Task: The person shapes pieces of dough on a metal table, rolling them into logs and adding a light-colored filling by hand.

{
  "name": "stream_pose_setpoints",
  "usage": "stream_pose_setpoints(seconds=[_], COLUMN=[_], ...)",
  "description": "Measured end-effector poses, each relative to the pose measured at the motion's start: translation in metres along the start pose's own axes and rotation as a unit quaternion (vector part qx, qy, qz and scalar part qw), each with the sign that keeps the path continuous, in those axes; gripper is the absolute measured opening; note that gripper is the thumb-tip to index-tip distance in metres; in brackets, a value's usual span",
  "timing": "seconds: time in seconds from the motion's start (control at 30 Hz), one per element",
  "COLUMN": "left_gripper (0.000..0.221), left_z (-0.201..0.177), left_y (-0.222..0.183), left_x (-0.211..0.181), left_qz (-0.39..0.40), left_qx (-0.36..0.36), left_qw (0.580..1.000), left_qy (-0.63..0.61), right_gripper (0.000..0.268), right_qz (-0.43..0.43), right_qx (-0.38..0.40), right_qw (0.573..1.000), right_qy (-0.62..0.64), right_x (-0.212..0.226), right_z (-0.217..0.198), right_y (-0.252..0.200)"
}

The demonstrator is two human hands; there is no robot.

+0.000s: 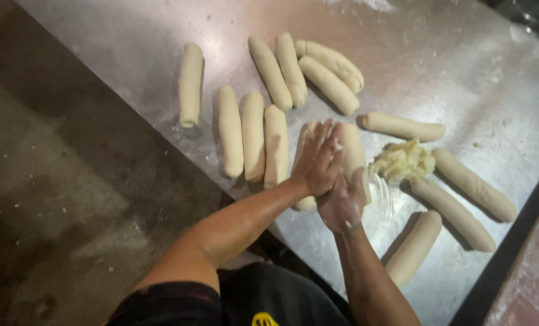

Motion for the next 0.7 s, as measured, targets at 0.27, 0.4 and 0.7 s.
stream_pose_setpoints(seconds=[0.27,0.4,0.7], left_gripper=[0.075,0.055,0.071], left_z=[-0.050,-0.167,-0.267], left_y=[-0.016,0.005,0.075], left_x=[0.067,0.135,0.287], left_qz=[-0.132,-0.127,-0.150], left_qx=[0.175,-0.014,0.144], left_qw=[0.927,0.987,0.923], left_qy=[-0.304,0.093,0.324], right_gripper=[0.114,0.115,0.108], right_qz=[0.031,0.013,-0.006], right_qx=[0.086,0.072,-0.076], right_qw=[0.994,0.997,0.990], right_qy=[0.064,0.019,-0.122], right_x=[0.011,0.007,-0.023], right_z=[0.013,0.010,-0.008], right_y=[0.022,0.021,0.049])
Point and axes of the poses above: each hand's wrist, its own y-axis towards the middle knuckle, its own z-axis out of the palm, x = y × z, the point moved 2 cm from there along y, towards the middle knuckle, and after that the axes turned 8 degrees about -z, right-handed, at the moved point
